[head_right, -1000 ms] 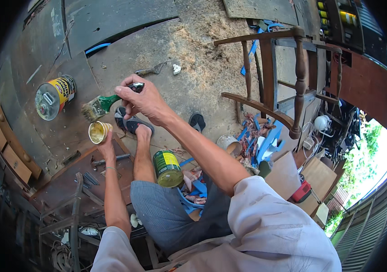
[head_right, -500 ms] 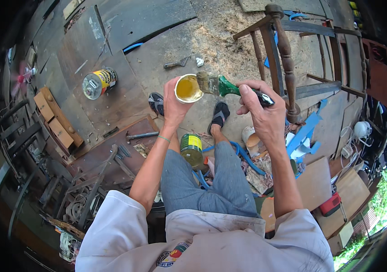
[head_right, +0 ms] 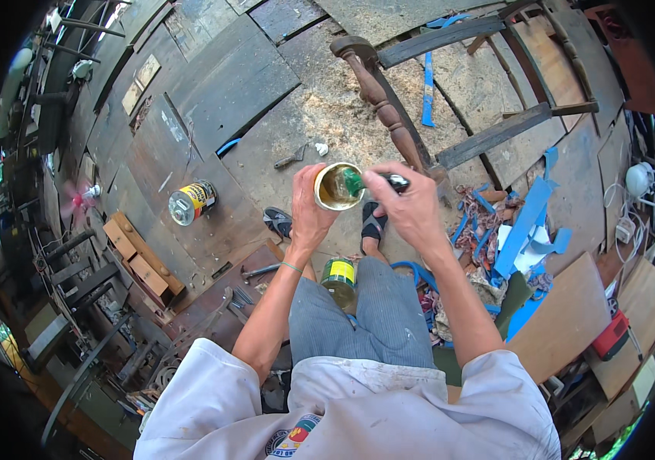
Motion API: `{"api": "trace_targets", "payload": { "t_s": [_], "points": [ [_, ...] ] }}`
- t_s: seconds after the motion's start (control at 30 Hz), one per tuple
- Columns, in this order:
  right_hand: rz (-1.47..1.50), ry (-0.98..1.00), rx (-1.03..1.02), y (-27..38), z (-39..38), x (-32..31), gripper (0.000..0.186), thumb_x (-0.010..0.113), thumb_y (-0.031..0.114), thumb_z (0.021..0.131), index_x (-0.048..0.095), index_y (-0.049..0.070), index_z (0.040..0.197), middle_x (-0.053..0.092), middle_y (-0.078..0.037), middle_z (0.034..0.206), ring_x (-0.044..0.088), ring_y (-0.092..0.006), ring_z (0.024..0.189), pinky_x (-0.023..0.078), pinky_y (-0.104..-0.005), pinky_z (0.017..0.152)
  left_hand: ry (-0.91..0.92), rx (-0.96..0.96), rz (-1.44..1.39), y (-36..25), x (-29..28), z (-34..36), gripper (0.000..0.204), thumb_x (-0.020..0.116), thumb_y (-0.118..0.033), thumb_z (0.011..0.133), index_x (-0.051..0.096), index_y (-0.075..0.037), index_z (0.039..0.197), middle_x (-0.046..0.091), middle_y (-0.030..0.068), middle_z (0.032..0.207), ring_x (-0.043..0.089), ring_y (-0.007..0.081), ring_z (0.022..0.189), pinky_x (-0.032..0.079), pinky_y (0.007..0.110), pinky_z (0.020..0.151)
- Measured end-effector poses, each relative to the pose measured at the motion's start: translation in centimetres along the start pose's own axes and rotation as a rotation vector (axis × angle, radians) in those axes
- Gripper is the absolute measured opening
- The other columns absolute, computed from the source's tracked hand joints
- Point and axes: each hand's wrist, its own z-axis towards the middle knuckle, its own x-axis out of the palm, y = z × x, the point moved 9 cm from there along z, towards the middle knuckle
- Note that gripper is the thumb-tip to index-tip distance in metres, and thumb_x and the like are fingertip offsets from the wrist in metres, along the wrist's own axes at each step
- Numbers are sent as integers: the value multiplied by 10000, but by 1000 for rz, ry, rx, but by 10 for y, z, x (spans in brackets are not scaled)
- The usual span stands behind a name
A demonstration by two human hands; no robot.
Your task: Sanding and applying varnish/finish to a wooden chair frame.
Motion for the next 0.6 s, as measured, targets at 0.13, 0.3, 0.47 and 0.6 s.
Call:
{"api": "trace_targets", "payload": {
  "t_s": [0.13,0.3,0.47,0.6],
  "points": [
    [400,-203,100,-20,-12,-62,256,628,246,919,666,-6,951,586,-28,666,548,-74,529,480,-218,492,-22,-7,34,-18,-3,16,706,849,-74,577,512,-61,1197,565,117,1150,521,337,1106,457,425,936],
    [581,-302,85,-29,-26,-101,293,596,270,939,645,-15,982,570,-21,655,518,-72,515,480,-227,505,-36,-8,61,-35,-4,38,696,844,-74,592,514,-72,1205,563,121,1151,525,333,1102,455,416,939],
    [925,-369,187,-51,-31,-116,290,596,289,945,633,6,998,552,-16,652,482,-62,518,438,-234,515,2,34,34,-59,5,63,695,835,-84,614,506,-65,1224,554,124,1189,508,335,1133,445,423,950],
    [1135,-338,190,-54,-18,-119,283,604,293,942,624,19,1009,560,-16,675,475,-51,526,430,-220,522,46,67,5,-64,16,82,717,843,-94,603,501,-53,1232,550,126,1200,499,340,1146,437,429,959]
  ]
}}
